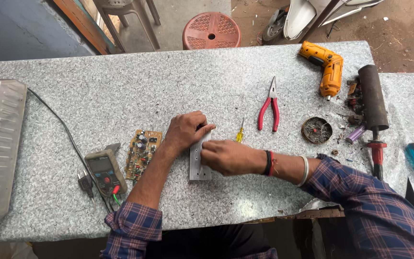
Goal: The person inserts small black electronic components into a white rectangular housing on a workbench. They repeatedly place, adjust, and remove the components by hand while handling the housing. A multimeter, circuit board, and various tools are visible on the table.
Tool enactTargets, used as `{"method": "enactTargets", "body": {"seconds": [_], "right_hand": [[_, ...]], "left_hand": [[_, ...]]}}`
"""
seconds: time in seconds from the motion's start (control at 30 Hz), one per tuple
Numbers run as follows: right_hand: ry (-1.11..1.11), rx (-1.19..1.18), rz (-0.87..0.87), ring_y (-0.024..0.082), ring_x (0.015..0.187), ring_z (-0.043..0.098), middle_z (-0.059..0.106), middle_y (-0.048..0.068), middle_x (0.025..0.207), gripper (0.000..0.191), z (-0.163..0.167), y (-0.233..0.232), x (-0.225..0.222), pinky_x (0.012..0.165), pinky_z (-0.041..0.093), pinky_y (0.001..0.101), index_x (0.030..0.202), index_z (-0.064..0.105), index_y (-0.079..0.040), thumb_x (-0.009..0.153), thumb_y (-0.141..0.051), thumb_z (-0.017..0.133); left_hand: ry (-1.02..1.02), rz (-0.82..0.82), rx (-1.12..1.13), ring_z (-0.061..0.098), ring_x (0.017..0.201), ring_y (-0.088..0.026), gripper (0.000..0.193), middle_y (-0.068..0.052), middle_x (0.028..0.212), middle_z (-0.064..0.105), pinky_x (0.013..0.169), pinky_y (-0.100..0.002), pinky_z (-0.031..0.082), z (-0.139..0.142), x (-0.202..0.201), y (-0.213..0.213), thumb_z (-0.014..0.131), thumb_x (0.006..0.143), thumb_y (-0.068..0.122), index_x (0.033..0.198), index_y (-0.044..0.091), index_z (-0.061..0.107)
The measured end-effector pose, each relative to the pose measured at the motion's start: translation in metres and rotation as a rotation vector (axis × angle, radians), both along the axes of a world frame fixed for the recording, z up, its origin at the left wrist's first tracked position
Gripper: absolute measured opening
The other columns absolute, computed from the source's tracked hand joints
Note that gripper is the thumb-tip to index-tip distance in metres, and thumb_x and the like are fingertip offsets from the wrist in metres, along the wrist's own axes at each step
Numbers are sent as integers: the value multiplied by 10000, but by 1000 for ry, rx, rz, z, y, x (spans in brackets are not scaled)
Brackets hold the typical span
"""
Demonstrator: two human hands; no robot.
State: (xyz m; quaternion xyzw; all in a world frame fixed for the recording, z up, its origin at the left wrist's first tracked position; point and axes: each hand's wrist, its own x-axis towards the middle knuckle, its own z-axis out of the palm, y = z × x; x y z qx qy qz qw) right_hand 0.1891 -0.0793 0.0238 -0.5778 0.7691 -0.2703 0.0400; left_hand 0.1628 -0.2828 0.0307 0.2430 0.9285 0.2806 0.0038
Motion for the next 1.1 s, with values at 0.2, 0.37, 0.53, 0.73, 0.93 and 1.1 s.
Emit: {"method": "enactTargets", "body": {"seconds": [0.2,0.37,0.53,0.73,0.93,1.1], "right_hand": [[82,-229,-82,269,812,643,593,139,965,163,1,-3,7,667,600,398,983,528,12,957,-98,645],[7,-106,-12,260,799,665,596,113,930,137,2,-3,13,657,618,401,1008,553,-9,966,-101,645],[-26,-185,-73,303,828,672,613,140,989,180,2,-2,15,676,613,428,1052,563,0,935,-112,644],[-69,-134,-58,286,808,673,607,130,988,147,-1,-1,13,667,612,407,1051,557,-10,988,-125,624],[-23,-127,-70,301,809,664,589,128,951,175,-1,0,6,674,595,424,1054,542,-15,960,-132,631],[-74,-113,-240,317,771,655,602,141,958,205,3,3,5,653,570,449,1054,554,-9,928,-131,658]], "left_hand": [[21,-2,9,668,664,-229,395,-49,744,632,627,-405,547,0,0,-2,699,951,421,753,83,646],[48,-15,41,670,672,-237,379,-46,764,648,624,-419,539,1,3,-3,720,916,425,758,85,658],[18,-6,7,675,681,-226,351,-40,791,643,646,-402,552,1,4,-2,699,966,395,795,91,658],[37,-12,17,676,691,-247,361,-49,771,641,635,-416,539,0,4,-1,729,925,411,779,89,657],[13,-18,29,682,700,-256,347,-50,779,656,640,-425,538,0,3,-2,742,910,387,756,86,661],[-24,-2,32,695,708,-229,232,-28,819,672,672,-383,563,-1,3,-1,683,934,314,833,105,673]]}}
